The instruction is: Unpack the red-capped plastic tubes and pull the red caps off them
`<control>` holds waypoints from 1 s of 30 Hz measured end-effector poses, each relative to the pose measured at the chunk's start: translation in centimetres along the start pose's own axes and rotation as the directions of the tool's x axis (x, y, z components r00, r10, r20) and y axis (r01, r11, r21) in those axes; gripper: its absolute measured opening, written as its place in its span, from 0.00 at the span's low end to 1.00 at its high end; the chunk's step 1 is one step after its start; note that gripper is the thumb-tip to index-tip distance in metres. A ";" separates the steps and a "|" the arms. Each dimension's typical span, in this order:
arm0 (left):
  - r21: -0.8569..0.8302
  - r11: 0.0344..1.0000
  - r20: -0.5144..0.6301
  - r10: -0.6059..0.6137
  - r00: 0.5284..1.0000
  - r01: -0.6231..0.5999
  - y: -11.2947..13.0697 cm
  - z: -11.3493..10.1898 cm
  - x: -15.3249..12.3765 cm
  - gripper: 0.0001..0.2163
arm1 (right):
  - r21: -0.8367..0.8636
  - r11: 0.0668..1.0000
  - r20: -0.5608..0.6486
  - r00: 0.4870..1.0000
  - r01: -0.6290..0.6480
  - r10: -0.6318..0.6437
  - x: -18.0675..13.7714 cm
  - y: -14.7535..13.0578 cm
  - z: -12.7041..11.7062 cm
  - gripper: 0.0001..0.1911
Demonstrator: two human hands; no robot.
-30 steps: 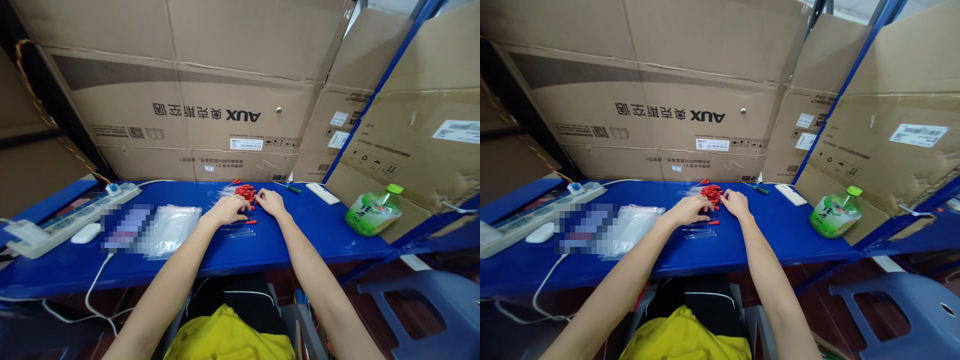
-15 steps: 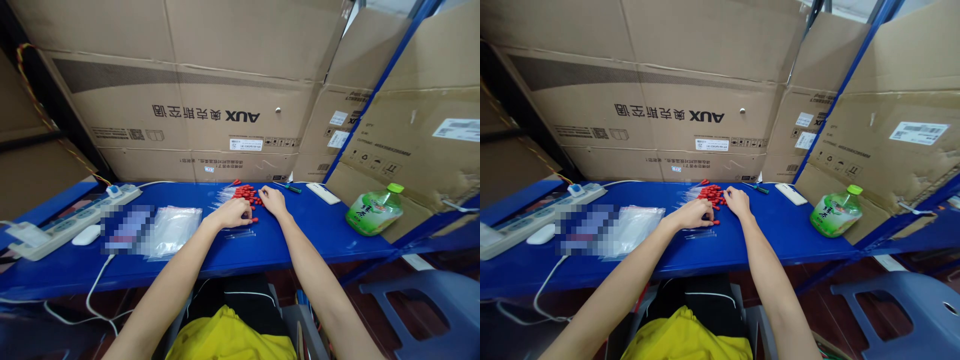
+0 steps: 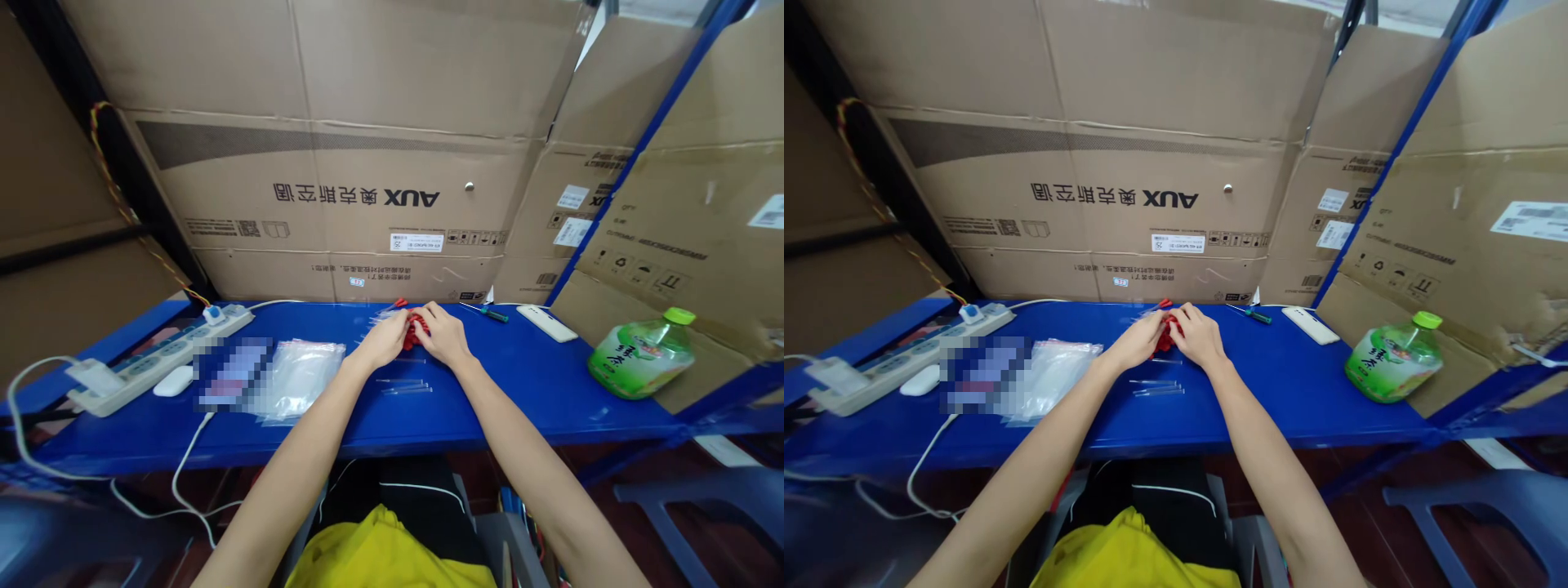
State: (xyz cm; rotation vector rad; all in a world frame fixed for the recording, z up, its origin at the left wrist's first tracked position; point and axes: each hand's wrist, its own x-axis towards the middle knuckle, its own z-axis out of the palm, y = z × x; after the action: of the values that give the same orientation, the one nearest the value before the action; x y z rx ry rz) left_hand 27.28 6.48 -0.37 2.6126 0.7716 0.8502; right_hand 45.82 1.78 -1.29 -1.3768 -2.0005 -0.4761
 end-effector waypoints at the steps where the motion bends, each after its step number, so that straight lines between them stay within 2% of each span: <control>1: -0.010 1.000 0.010 0.021 1.000 -0.021 -0.3 0.3 0.0 0.12 | -0.036 0.999 0.019 1.000 0.017 -0.016 0.1 -0.2 0.2 0.13; 4: 0.062 0.997 0.014 0.033 0.999 -0.034 -1.0 0.5 0.1 0.12 | -0.111 0.993 0.049 0.998 0.038 -0.032 0.2 -0.2 0.7 0.12; 10: 0.257 0.964 0.067 -0.090 0.994 0.070 -0.5 -0.7 -0.2 0.16 | -0.179 0.983 0.062 0.998 0.041 -0.030 0.0 0.2 1.0 0.14; 17: 0.323 0.943 0.116 -0.119 0.986 0.076 -0.1 -1.5 -0.5 0.17 | -0.184 0.977 0.184 0.980 0.110 -0.075 0.1 0.0 0.9 0.13; 21: 0.357 0.931 0.137 -0.124 0.983 0.068 -0.1 -1.7 -0.5 0.16 | -0.196 0.970 0.187 0.977 0.142 -0.106 0.2 0.3 1.1 0.12; 30: 0.370 0.925 0.171 -0.155 0.973 0.083 0.5 -2.1 -0.1 0.17 | -0.262 0.960 0.187 0.981 0.101 -0.052 0.6 0.4 1.0 0.09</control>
State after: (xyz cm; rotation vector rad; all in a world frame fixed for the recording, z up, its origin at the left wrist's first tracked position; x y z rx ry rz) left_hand 26.12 6.28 1.42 2.8682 1.1062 0.4360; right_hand 45.74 2.98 -1.64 -1.5572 -2.2035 -0.7055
